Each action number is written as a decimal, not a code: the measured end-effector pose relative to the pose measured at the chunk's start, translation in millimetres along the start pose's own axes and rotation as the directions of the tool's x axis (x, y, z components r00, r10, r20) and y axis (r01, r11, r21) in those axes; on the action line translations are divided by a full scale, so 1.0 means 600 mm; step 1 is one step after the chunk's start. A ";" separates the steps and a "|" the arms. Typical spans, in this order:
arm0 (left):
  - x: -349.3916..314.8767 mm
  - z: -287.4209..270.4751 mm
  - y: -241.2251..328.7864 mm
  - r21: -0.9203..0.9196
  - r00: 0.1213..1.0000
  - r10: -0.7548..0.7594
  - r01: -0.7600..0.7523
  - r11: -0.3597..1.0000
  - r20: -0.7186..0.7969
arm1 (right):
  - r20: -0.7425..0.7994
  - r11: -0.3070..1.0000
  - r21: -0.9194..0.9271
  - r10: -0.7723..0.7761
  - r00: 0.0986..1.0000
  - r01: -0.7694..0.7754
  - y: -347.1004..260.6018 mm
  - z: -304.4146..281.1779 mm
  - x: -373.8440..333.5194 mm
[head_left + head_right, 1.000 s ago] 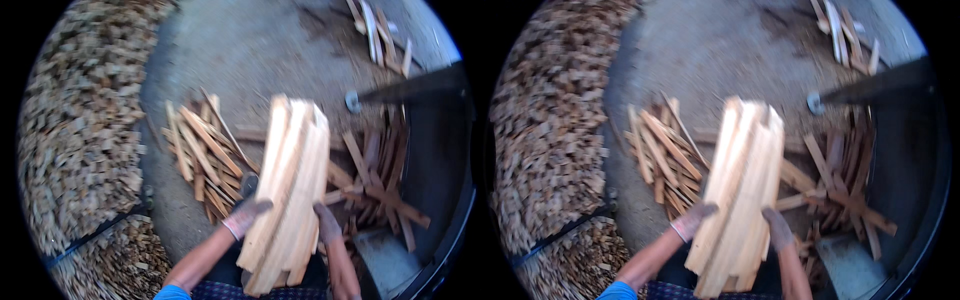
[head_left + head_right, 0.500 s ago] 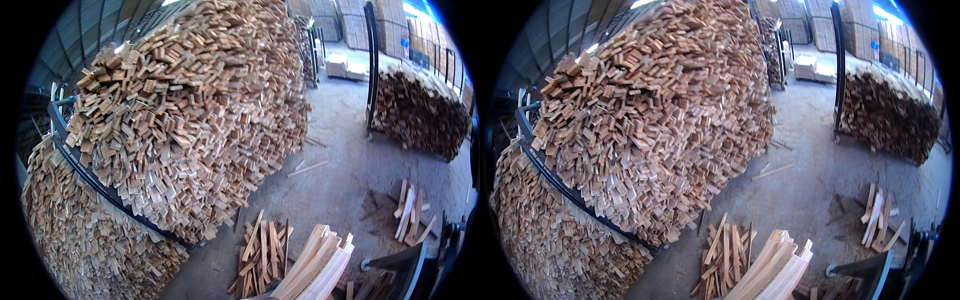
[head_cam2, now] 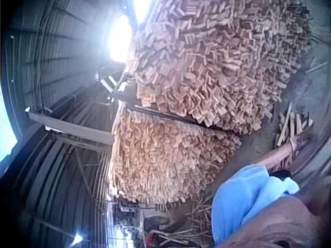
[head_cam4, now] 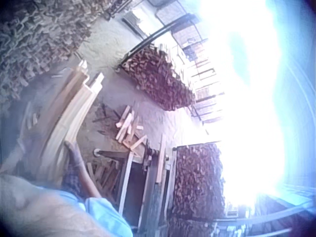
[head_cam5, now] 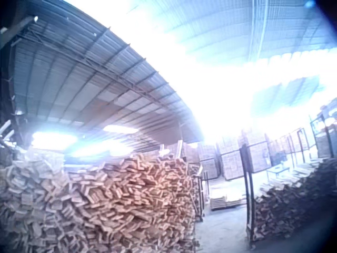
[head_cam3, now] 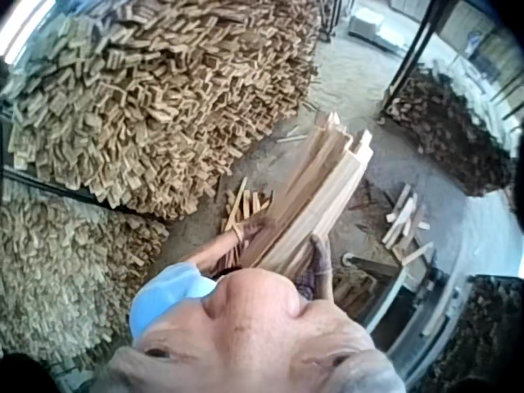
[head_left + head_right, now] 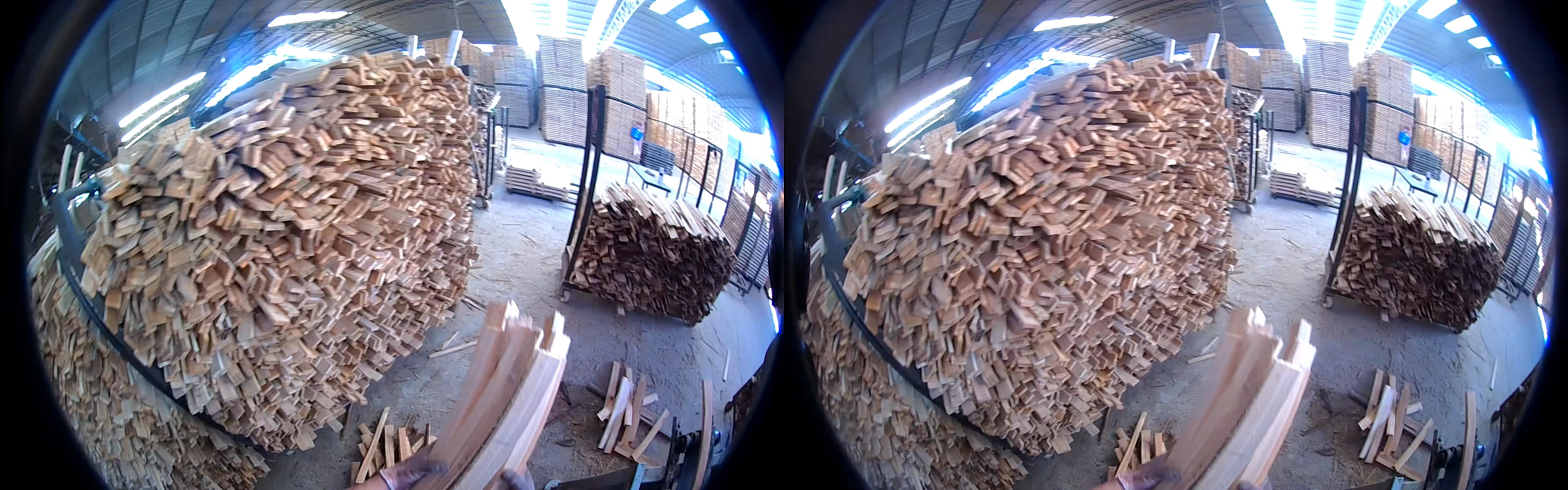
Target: The person repeatedly picks up small wooden planks from the floor and a conveyor area, then carries and stacks them onto a large pile. The person uses both hands to gather and place the planks, moving between the collection area and the stack throughout the clip.
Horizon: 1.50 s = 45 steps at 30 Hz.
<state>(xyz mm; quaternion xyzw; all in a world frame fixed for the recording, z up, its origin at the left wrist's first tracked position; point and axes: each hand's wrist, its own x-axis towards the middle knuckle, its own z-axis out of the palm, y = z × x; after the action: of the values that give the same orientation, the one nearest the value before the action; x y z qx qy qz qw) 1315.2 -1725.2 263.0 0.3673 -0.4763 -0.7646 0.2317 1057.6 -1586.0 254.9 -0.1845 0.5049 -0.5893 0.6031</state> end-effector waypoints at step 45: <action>0.592 -0.047 1.448 0.428 0.303 0.861 -0.770 0.473 -0.408 | 0.929 -0.313 -0.148 -0.370 0.023 0.938 -1.482 0.841 0.878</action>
<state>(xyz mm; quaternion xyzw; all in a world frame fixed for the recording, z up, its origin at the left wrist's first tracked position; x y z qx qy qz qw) 1119.8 -2372.7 914.7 0.3017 -0.5570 -0.3499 0.6901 901.1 -2457.6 988.6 -0.8856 0.2632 -0.3823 -0.0157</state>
